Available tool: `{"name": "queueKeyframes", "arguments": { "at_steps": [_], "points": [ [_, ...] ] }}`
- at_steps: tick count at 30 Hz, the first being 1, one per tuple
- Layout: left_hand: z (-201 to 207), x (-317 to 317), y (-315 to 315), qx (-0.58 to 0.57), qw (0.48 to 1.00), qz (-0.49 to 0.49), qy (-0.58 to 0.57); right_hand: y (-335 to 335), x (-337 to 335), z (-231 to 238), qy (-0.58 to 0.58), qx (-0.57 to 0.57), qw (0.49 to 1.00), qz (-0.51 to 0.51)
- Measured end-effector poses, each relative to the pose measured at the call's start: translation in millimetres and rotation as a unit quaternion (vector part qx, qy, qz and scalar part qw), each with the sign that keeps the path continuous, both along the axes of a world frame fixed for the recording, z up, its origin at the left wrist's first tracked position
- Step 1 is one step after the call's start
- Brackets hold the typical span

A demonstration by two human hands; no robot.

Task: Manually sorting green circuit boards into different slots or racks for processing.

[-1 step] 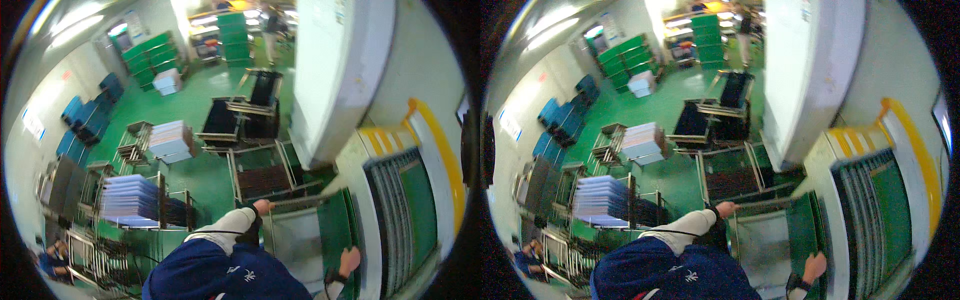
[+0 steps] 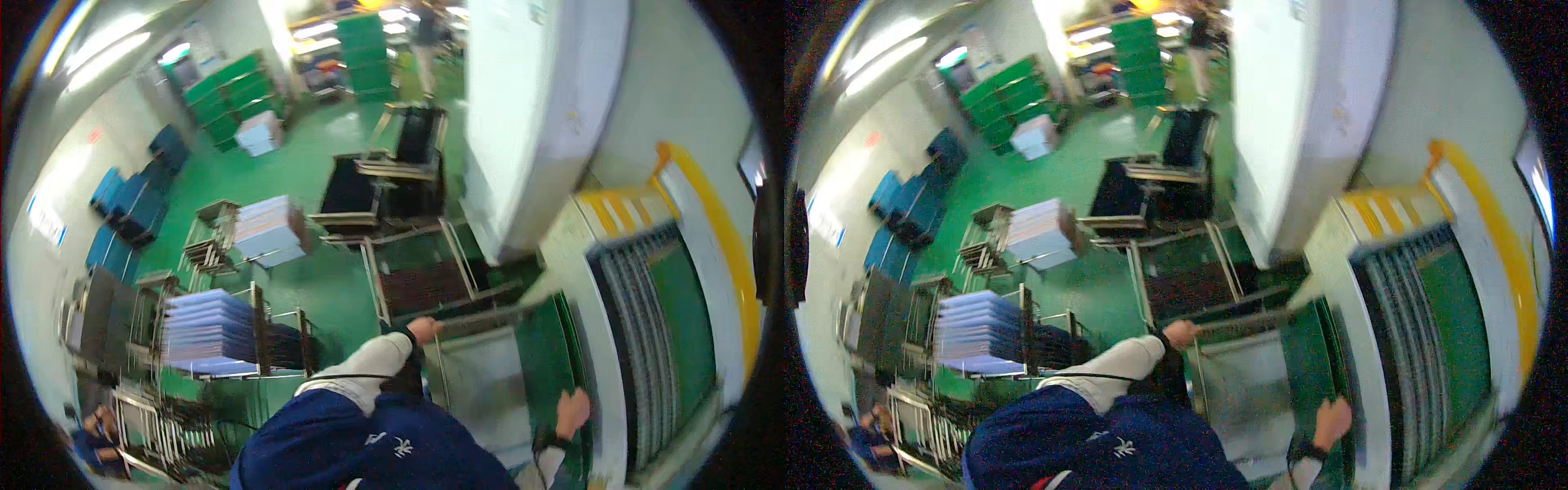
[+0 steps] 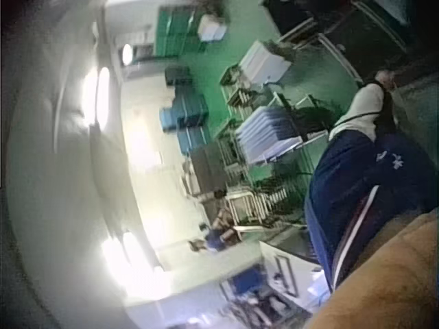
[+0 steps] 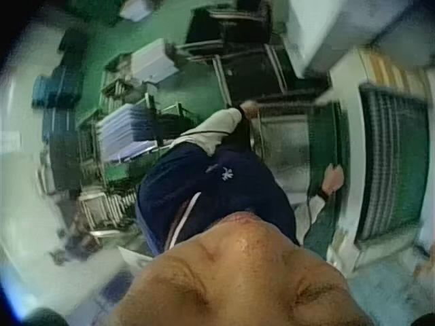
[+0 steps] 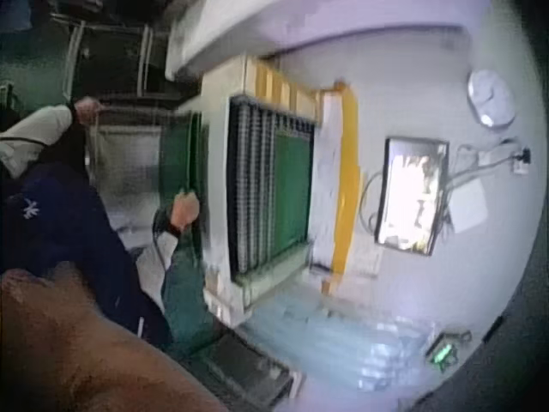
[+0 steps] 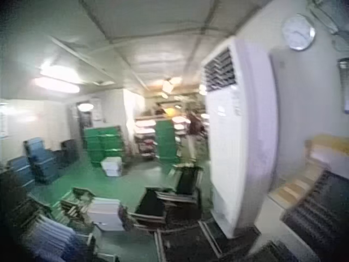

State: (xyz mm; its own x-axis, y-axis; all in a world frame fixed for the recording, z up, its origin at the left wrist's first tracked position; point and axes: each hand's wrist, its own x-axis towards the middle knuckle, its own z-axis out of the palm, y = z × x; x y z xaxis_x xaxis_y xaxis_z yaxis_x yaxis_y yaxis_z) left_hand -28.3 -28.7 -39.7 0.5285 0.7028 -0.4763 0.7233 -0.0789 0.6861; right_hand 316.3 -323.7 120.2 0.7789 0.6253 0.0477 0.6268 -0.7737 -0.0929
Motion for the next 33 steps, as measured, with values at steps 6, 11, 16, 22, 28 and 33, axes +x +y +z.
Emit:
{"name": "queueKeyframes", "arguments": {
  "at_steps": [6, 11, 16, 22, 28, 33],
  "points": [
    [41.3, -12.2, -9.9, -0.077, 0.995, 0.063, -0.005, 15.8, -2.6, 9.9, 0.027, -0.028, 0.999, -0.002],
    [54.5, -0.1, 4.9, -0.060, 0.997, 0.041, -0.009, 17.8, 7.7, 14.8, 0.039, 0.003, 0.998, -0.041],
    [49.2, -1.0, 11.1, -0.069, 0.997, 0.015, 0.006, 26.5, 1.1, 22.0, 0.052, -0.032, 0.996, -0.064],
    [50.5, -7.0, 15.5, -0.087, 0.996, 0.013, 0.009, 22.9, -9.3, 14.3, 0.049, -0.043, 0.998, -0.023],
    [41.7, -7.2, 17.8, -0.036, 0.999, -0.020, 0.016, 5.3, -13.8, 0.2, 0.040, -0.027, 0.999, 0.004],
    [37.9, -13.3, 20.2, 0.006, 0.998, -0.056, 0.001, 19.4, -17.9, 67.5, -0.004, -0.036, 0.999, -0.003]
  ]
}}
